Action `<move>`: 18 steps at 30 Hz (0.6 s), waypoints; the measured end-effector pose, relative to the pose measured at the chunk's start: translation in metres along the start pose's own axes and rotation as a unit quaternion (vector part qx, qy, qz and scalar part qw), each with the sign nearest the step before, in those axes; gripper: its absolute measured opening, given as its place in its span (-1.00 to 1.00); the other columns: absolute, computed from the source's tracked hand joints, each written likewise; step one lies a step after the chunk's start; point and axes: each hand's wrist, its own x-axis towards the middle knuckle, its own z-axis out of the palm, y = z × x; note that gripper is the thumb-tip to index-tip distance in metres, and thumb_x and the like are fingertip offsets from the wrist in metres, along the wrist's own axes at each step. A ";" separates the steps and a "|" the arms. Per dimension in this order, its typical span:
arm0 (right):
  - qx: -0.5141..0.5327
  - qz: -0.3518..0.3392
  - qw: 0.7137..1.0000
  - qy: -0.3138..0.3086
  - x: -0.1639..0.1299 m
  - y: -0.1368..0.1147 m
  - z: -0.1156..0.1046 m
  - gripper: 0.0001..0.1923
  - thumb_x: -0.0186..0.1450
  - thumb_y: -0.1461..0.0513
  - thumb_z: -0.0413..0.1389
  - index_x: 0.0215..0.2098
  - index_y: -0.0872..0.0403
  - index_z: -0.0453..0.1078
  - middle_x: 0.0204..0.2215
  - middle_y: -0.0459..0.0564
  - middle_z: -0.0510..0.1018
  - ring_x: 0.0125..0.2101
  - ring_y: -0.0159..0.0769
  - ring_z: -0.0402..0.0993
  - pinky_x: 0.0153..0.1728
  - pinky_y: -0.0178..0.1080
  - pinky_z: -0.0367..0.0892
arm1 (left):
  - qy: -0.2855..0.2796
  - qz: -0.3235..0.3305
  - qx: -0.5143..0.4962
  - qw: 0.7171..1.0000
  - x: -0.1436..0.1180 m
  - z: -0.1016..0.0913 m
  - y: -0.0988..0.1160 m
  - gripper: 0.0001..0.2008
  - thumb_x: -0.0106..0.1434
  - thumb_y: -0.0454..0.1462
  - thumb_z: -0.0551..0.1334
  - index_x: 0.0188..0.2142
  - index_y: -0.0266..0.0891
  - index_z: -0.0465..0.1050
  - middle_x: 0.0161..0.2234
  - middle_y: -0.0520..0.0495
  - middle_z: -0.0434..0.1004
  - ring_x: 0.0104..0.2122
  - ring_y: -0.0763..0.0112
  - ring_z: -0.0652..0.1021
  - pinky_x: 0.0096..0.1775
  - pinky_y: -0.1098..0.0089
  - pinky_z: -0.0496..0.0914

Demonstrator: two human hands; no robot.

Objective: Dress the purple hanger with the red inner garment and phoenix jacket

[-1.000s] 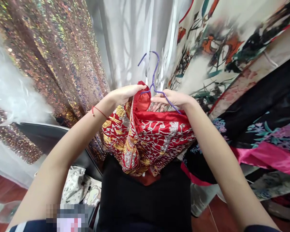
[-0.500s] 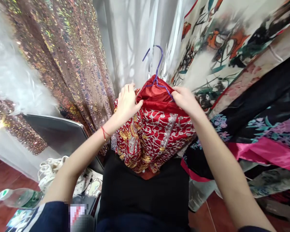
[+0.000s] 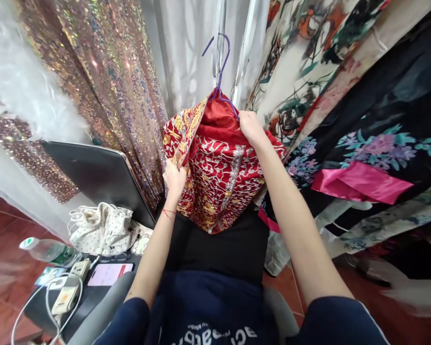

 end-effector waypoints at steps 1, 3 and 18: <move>0.007 0.002 1.000 0.002 0.000 0.000 0.001 -0.64 0.38 0.29 -0.16 -0.59 -0.01 0.00 -0.60 -0.12 0.20 -0.47 -0.32 0.24 -0.36 -0.26 0.18 | 0.017 -0.002 0.006 1.000 0.002 -0.007 0.000 -0.62 0.26 -0.33 0.05 0.07 -0.25 0.25 0.07 -0.33 0.47 0.09 -0.03 0.48 0.08 0.04 0.32; 0.015 0.004 1.000 0.008 0.002 0.001 0.003 -0.63 0.38 0.29 -0.16 -0.60 -0.01 0.01 -0.60 -0.13 0.20 -0.48 -0.34 0.22 -0.37 -0.27 0.16 | 0.091 0.013 0.035 0.995 0.010 -0.024 0.000 -0.63 0.24 -0.34 0.08 0.05 -0.26 0.29 0.09 -0.34 0.42 0.13 -0.06 0.42 0.11 0.01 0.28; 0.072 0.019 0.997 -0.008 0.011 0.008 0.008 -0.60 0.39 0.30 -0.17 -0.62 -0.01 0.01 -0.64 -0.17 0.13 -0.52 -0.37 0.11 -0.37 -0.30 0.16 | -0.321 0.106 -0.178 0.924 -0.045 0.020 0.014 -0.51 0.34 -0.15 0.16 0.22 -0.25 0.34 0.07 -0.27 0.53 0.01 0.15 0.59 0.01 0.22 0.49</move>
